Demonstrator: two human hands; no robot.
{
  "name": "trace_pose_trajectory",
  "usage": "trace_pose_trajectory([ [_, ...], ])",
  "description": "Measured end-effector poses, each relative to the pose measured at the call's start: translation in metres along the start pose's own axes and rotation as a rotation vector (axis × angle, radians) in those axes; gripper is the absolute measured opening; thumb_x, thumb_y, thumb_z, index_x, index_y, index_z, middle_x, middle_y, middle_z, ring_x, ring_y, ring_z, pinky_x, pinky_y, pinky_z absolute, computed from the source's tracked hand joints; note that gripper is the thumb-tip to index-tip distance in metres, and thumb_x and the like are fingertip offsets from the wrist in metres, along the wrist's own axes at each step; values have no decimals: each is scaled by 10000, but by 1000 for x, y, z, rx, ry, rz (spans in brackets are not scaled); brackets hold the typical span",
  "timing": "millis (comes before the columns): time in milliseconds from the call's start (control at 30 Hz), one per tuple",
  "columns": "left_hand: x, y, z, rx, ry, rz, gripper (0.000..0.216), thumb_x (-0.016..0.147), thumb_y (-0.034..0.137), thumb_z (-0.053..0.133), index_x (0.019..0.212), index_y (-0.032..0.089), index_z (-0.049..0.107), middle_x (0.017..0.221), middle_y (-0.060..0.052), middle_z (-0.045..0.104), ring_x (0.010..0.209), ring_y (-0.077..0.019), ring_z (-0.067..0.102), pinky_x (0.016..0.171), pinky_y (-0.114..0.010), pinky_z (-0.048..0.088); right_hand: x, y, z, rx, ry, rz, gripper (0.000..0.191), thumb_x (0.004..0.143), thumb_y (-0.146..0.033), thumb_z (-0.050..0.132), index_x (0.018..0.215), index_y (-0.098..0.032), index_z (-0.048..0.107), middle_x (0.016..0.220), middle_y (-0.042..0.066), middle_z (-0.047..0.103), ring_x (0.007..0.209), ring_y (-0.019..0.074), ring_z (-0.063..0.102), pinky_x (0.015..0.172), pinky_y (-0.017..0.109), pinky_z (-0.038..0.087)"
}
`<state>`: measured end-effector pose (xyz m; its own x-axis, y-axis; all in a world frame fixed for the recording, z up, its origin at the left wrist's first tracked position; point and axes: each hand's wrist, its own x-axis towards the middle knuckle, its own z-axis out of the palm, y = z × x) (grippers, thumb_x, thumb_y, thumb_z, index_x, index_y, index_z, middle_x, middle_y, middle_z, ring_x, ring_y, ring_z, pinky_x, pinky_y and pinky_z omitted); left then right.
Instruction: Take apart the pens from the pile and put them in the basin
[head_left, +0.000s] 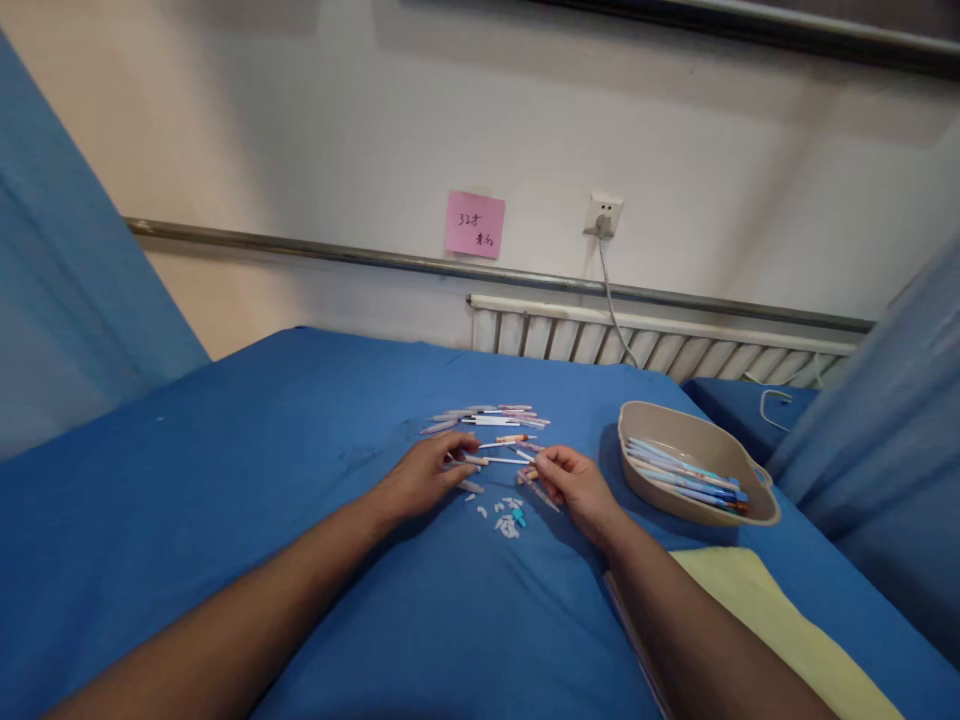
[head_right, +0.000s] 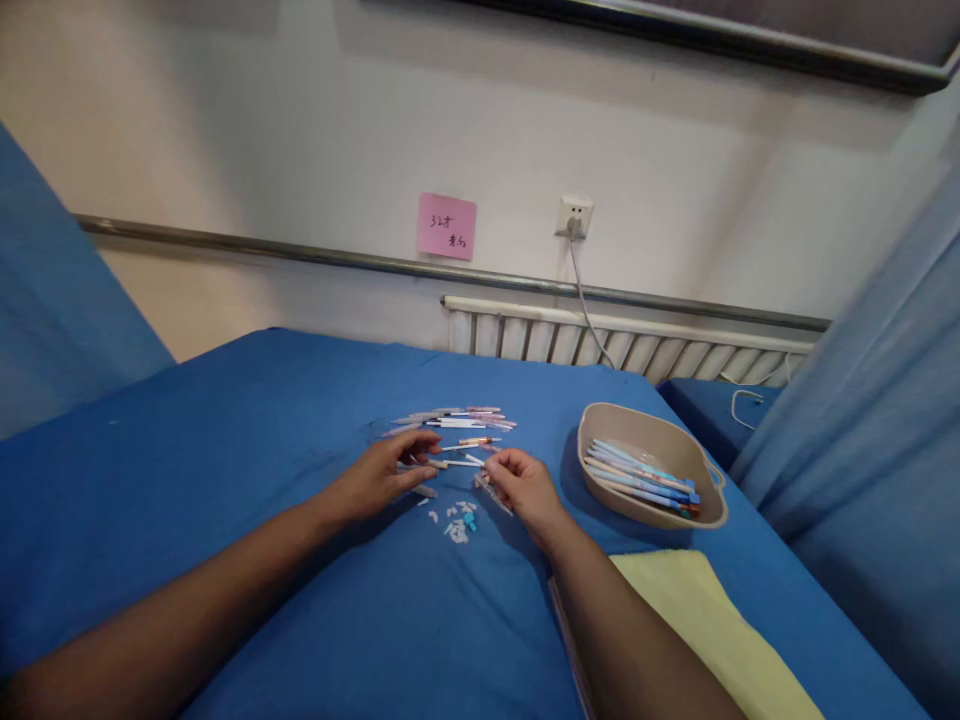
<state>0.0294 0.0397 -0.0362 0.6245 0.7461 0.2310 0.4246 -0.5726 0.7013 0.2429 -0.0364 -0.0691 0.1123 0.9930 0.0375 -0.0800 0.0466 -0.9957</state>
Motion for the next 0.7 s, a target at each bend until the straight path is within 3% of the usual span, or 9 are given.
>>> trace_pose_trajectory([
  [133, -24, -22, -17, 258, -65, 76, 215, 832, 310, 534, 1003, 217, 625, 997, -54, 633, 948, -222, 558, 851, -363, 423, -2, 4, -1, 29, -26, 1, 378, 680, -536, 665, 722, -174, 564, 470, -70, 432, 408, 61, 314, 410, 201, 222],
  [300, -27, -27, -15, 389, -140, 149, 142, 846, 294, 531, 926, 217, 620, 958, -52, 618, 932, -217, 535, 846, -345, 388, -4, 10, -2, -36, -66, 16, 344, 718, -514, 651, 744, -179, 578, 485, -60, 464, 425, 70, 338, 424, 208, 227],
  [467, -23, -22, -12, 396, -122, 124, 130, 845, 317, 542, 852, 194, 585, 895, -54, 604, 877, -223, 530, 797, -336, 392, -6, 14, -5, -48, -73, 23, 321, 743, -500, 639, 760, -184, 584, 510, -56, 484, 443, 75, 349, 442, 216, 233],
  [700, -29, -5, -15, 205, 13, 44, 152, 857, 299, 494, 930, 189, 569, 892, -41, 609, 835, -190, 555, 773, -309, 423, -9, 15, -6, 31, -65, 13, 275, 769, -447, 643, 783, -176, 597, 542, -42, 489, 487, 82, 359, 479, 223, 243],
])
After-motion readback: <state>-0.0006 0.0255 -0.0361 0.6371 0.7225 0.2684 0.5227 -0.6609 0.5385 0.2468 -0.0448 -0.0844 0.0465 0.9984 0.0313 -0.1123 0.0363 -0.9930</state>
